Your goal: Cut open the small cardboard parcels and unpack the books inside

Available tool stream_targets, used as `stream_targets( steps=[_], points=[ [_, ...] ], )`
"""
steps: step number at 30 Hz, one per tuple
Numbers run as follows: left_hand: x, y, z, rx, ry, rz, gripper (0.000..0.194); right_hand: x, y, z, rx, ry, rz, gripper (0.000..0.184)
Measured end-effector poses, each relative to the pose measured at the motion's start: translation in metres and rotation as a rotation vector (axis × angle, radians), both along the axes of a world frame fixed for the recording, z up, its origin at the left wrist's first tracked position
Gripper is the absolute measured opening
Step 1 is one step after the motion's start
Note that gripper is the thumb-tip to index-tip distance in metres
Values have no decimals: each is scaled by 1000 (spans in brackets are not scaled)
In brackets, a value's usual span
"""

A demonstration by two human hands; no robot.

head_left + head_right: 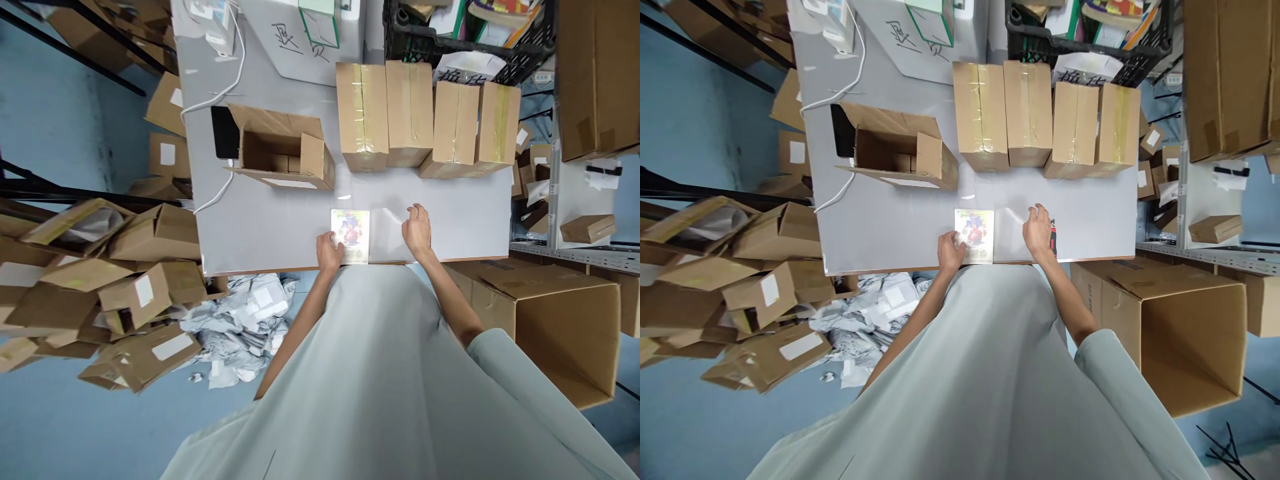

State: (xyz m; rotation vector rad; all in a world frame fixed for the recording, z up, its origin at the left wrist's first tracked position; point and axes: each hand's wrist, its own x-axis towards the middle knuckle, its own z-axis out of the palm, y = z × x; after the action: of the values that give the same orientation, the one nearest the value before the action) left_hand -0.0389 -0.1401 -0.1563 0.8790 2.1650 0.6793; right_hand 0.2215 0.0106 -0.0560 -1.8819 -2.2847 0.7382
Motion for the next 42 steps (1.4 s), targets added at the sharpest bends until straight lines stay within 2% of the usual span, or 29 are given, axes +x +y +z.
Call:
stream_targets(
  steps=[2, 5, 8, 11, 13, 18, 22, 25, 28, 31, 35, 38, 40, 42],
  points=[
    [15, 7, -1, 73, -2, -139, 45, -17, -10, -6, 4, 19, 165, 46],
    [38, 20, -5, 91, -21, -284, 39, -45, -23, -22, -238, -54, 382, 42],
    [53, 28, -8, 34, 23, -343, 44, -60, -29, -43, -397, -158, 388, 47],
    [58, 30, -10, 6, 61, -346, 50, -60, -28, -56, -419, -141, 377, 29],
    [60, 29, -8, 10, 76, -345, 54, -57, -28, -59, -426, -111, 391, 22],
    [67, 28, 5, 8, 116, -355, 65, -55, -33, -50, -412, -22, 375, 17],
    [61, 26, 26, 123, 114, -290, 70, -53, -35, -32, -468, 333, 288, 7],
    [47, 18, 40, 209, 22, -210, 74, -47, -35, -12, -497, 616, 234, 11],
    [29, 9, 42, 176, -143, -182, 61, -36, -30, 7, -446, 700, 161, 13],
    [13, 4, 30, 64, -283, -110, 46, -20, -20, 18, -391, 651, 59, 12],
    [0, 2, 9, -31, -252, 29, 45, 5, -3, 18, -310, 515, 12, 6],
    [-6, -3, 2, -77, -161, 94, 41, 19, 5, 13, -278, 218, -11, 6],
    [-6, -7, 3, -94, -106, 110, 41, 19, 3, 10, -260, -36, -43, 17],
    [-1, -6, 8, -80, -14, 62, 48, 12, -3, 7, -188, -208, -37, 34]
  ],
)
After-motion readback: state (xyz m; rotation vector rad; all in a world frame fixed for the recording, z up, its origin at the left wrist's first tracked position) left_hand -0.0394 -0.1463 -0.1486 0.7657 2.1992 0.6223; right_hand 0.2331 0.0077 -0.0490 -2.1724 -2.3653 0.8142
